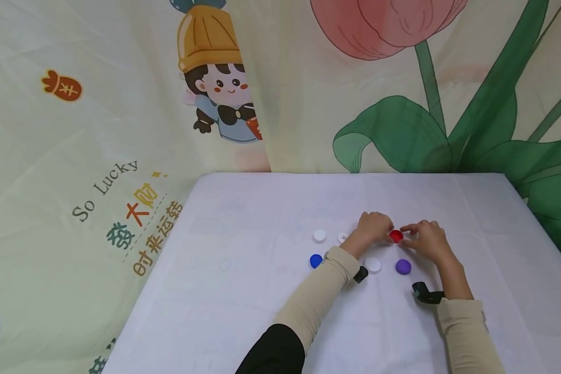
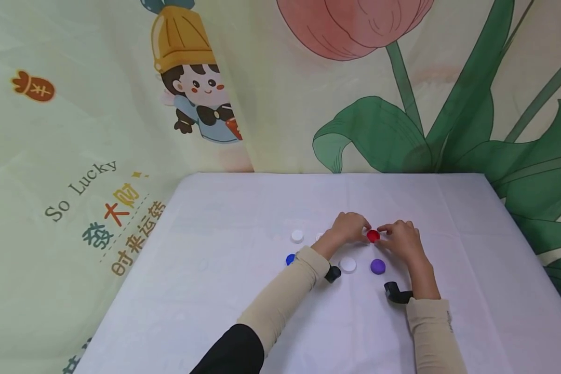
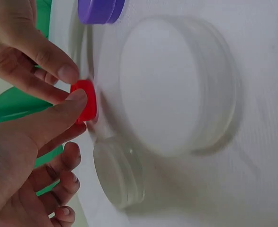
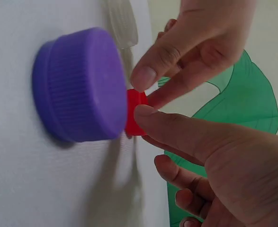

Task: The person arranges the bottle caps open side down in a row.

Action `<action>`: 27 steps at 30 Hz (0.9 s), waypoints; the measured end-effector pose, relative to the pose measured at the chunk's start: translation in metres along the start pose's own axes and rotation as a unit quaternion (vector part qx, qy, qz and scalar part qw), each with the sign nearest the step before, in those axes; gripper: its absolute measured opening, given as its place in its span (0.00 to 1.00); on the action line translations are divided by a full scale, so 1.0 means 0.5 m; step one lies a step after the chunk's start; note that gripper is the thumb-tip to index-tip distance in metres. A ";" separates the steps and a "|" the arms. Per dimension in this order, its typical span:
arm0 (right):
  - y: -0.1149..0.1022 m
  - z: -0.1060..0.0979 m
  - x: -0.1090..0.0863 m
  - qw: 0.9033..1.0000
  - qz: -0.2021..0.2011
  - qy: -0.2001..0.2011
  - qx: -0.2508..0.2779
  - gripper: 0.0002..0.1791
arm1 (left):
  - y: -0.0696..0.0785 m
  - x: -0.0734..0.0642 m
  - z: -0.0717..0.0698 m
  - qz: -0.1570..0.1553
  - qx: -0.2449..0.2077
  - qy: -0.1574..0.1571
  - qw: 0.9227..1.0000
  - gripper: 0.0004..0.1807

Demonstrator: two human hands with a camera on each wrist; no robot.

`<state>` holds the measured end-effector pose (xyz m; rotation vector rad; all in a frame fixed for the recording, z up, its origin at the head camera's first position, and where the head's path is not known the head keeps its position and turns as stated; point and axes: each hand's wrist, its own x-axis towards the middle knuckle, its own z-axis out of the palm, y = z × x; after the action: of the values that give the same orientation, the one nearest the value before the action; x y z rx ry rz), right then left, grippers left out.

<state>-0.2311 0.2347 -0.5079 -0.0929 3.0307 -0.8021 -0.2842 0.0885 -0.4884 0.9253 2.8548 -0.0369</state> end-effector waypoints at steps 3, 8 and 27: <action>0.006 0.007 0.002 1.000 0.000 0.005 0.003 0.18 | 0.010 0.003 0.002 0.001 0.014 0.017 1.000 0.14; 0.015 0.011 0.003 1.000 -0.013 0.015 0.006 0.18 | 0.016 0.005 0.004 -0.005 0.012 0.036 0.999 0.15; 0.001 -0.053 -0.073 0.961 -0.124 0.176 0.173 0.19 | -0.011 -0.117 -0.109 0.096 -0.128 0.145 0.976 0.23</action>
<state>-0.1954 0.2504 -0.4854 -0.3699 3.1729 -1.5075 -0.2473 0.0534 -0.4261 1.2291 2.9084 0.5157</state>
